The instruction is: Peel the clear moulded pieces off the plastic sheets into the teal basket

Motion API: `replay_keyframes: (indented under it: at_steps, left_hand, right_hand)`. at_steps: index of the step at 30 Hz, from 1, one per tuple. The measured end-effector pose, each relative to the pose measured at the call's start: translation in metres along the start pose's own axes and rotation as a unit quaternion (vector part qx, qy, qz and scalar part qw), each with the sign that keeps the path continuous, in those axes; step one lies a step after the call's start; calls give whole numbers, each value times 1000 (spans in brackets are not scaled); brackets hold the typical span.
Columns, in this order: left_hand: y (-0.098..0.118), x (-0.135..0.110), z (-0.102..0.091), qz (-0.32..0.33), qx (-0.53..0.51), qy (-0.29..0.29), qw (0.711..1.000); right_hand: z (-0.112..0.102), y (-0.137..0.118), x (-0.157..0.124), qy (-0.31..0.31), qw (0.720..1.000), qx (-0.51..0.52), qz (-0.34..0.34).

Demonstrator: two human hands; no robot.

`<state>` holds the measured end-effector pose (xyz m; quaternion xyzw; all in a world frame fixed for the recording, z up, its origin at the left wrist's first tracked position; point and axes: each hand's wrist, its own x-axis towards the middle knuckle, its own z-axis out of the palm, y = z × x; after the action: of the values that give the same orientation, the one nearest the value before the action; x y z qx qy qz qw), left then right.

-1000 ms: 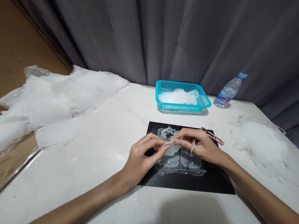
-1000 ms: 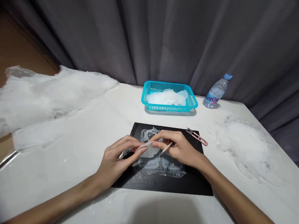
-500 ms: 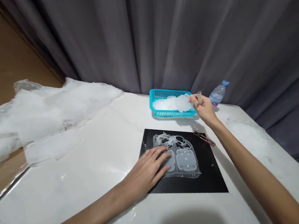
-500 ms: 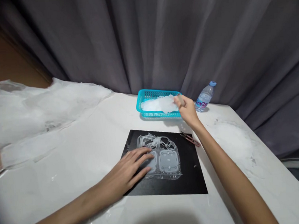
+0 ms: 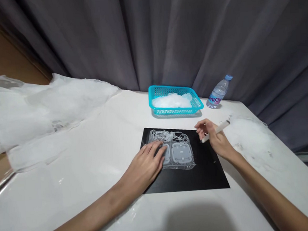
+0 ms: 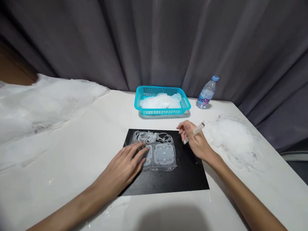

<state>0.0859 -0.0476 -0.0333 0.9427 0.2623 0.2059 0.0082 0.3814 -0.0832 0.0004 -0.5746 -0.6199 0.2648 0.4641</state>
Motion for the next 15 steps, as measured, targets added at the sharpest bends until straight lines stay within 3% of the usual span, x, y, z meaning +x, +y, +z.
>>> replay_keyframes:
  at_steps: [5, 9, 15]
  left_hand:
    - [11, 3, -11, 131, -89, -66, 985]
    - [18, 4, -12, 102, -125, -87, 983]
    - [15, 3, -6, 83, -148, -108, 979]
  right_hand:
    - [3, -2, -35, -84, 995, 46, 0]
    - [1, -6, -46, -162, 984, 66, 44]
    - [-2, -19, -45, -208, 978, -9, 5]
